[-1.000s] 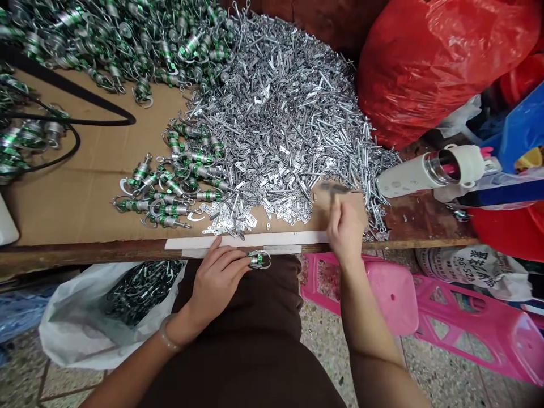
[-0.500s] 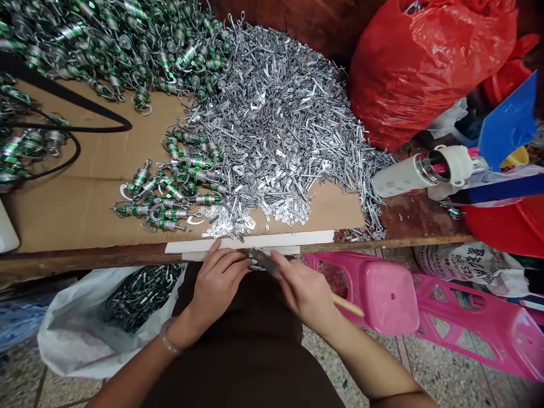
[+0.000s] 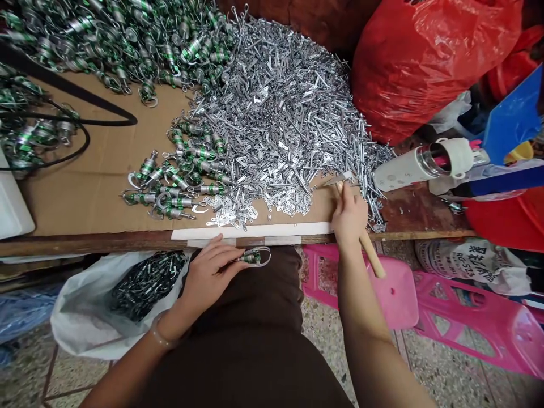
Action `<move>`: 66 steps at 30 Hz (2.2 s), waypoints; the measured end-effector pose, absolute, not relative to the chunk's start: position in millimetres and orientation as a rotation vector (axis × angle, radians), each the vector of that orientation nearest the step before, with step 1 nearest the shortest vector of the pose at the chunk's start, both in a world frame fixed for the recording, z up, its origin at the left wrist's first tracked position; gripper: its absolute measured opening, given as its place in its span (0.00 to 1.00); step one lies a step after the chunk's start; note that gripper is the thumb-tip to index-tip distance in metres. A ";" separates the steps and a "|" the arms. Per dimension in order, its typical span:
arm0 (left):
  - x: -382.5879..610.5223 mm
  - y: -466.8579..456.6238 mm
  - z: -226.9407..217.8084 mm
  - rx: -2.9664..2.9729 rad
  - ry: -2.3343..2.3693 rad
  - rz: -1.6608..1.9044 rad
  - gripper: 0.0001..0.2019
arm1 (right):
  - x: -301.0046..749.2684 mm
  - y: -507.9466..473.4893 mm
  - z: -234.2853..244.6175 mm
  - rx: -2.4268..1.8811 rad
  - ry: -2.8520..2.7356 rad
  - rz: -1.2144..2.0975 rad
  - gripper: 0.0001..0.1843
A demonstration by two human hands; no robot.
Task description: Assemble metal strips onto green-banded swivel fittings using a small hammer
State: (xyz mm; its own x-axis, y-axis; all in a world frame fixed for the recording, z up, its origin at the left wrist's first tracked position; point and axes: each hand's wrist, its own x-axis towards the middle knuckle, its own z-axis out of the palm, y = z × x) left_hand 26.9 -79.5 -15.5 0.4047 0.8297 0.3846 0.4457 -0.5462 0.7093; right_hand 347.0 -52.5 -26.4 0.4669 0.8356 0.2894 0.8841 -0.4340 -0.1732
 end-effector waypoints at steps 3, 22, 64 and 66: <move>-13.5 -87.3 -11.7 2.280 1.113 0.801 0.07 | 355.9 -40.8 -40.7 -2.432 -1.517 -0.248 0.25; -36.7 46.3 -3.9 2.716 1.412 0.462 0.23 | 250.2 -65.6 -7.7 -1.877 -1.592 0.095 0.13; 52.3 -67.9 5.1 1.618 1.099 1.031 0.02 | 224.3 -97.2 17.4 -1.319 -1.858 0.338 0.03; 53.2 -68.5 7.3 1.682 1.103 1.047 0.02 | 221.4 -96.3 18.2 -1.381 -1.852 0.371 0.04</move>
